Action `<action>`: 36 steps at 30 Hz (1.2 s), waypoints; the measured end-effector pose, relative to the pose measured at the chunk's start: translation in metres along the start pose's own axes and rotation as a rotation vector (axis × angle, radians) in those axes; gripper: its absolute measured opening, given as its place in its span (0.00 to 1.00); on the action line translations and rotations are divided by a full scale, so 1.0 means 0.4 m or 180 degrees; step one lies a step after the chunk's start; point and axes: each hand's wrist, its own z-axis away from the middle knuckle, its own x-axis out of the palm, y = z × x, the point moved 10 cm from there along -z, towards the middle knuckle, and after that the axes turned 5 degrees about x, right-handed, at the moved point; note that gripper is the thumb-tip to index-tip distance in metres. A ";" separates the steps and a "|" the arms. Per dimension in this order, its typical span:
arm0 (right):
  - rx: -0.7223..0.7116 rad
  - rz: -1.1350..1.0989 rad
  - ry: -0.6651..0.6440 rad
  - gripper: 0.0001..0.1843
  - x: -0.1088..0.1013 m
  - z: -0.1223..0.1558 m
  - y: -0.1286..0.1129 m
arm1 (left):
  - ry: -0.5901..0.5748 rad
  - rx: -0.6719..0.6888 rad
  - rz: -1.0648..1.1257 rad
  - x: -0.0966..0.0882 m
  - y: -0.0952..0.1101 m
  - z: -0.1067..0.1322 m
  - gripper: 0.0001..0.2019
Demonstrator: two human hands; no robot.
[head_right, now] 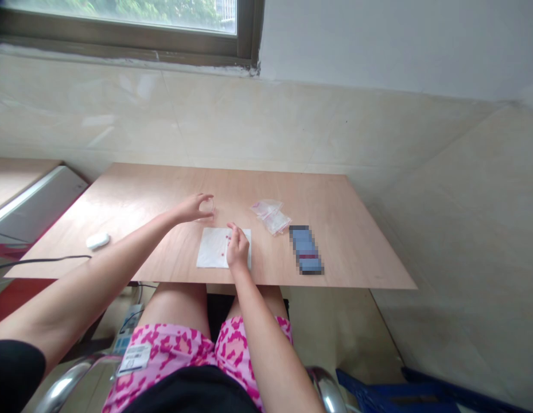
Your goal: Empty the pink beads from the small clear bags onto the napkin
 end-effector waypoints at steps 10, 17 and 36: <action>-0.0119 0.0116 -0.0065 0.27 0.007 0.006 -0.022 | 0.0211 -0.0002 0.0150 0.024 -0.001 0.051 0.49; -0.0397 0.0510 -0.0196 0.19 0.028 -0.024 -0.077 | 0.1141 0.0060 0.1111 -0.019 0.212 0.244 0.10; -0.1230 0.4185 -0.0053 0.20 -0.169 -0.285 -0.196 | -0.0343 0.0059 0.1814 0.234 0.397 0.474 0.09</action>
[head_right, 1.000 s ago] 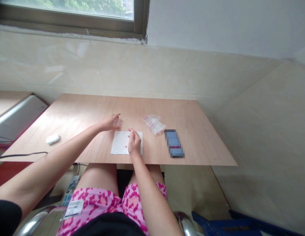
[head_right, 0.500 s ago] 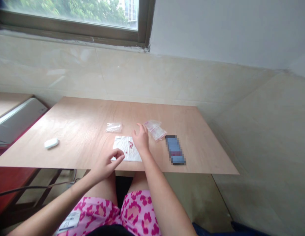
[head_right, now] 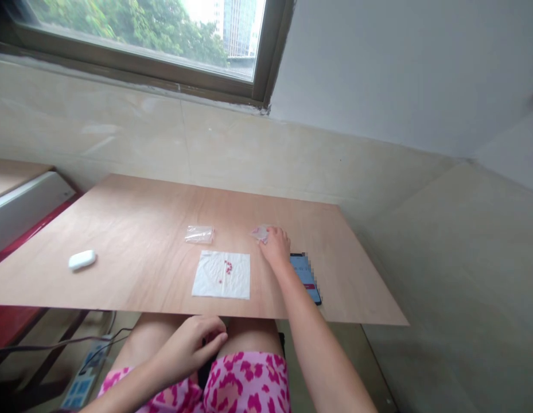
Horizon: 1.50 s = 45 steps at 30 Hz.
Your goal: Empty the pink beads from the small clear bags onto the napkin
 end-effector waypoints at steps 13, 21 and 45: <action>-0.0547 -0.2465 -0.0769 0.17 -0.223 0.177 -0.235 | 0.0703 -0.1083 0.3422 -0.026 -0.147 -0.014 0.30; -0.0080 -0.3674 -0.1832 0.39 -0.122 0.444 -0.304 | 0.1313 -0.0799 0.3983 -0.085 -0.158 -0.002 0.24; 0.0605 -0.4484 -0.3022 0.17 -0.006 0.487 -0.270 | 0.1479 -0.0603 0.2185 -0.155 -0.212 -0.029 0.25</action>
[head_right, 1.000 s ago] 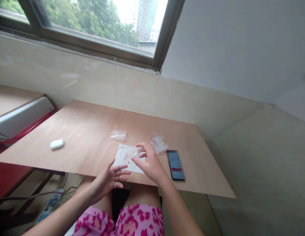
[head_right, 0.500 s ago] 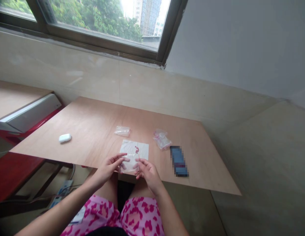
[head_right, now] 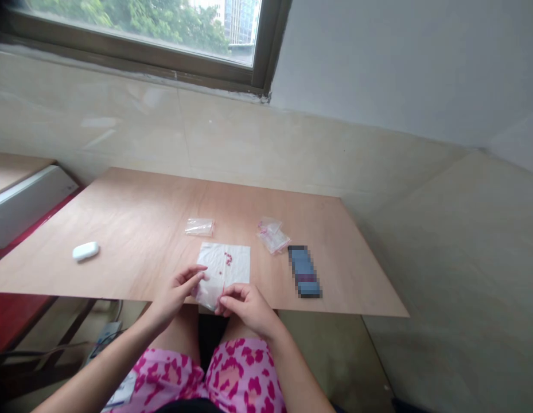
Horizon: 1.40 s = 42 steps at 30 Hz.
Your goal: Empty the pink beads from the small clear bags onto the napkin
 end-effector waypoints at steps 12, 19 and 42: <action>-0.0032 -0.0062 0.0007 0.17 0.030 0.005 0.002 | -0.1038 0.0390 -0.0886 0.120 0.063 0.073 0.17; 0.0079 0.0151 -0.0435 0.15 0.096 0.018 0.015 | -0.1407 -0.0063 -0.0534 0.173 0.011 0.118 0.21; -0.0327 0.1658 0.1246 0.06 -0.014 0.023 -0.001 | -0.0783 0.0730 -0.2314 0.121 0.074 0.088 0.09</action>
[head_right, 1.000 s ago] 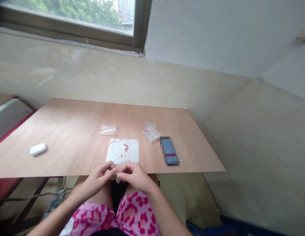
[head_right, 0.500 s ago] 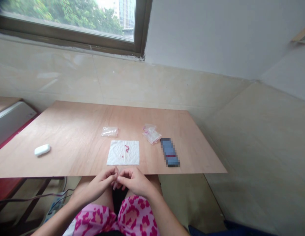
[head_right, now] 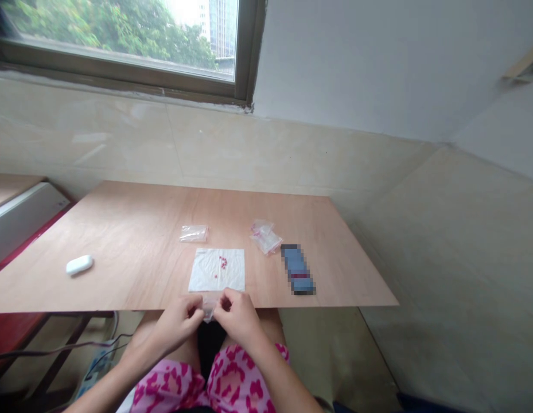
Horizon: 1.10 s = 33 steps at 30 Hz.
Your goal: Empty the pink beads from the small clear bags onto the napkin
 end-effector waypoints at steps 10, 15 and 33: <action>-0.1107 0.0669 -0.0375 0.17 0.024 0.035 -0.086 | 0.0037 -0.0170 0.0697 0.019 -0.030 0.000 0.13; -0.1073 0.0739 -0.0187 0.14 -0.003 0.037 -0.094 | -0.0062 0.0348 0.0325 0.015 0.037 0.013 0.12; -0.0801 0.0155 -0.0998 0.12 -0.002 0.039 -0.107 | -0.0441 0.0730 -0.0148 0.052 0.045 0.020 0.27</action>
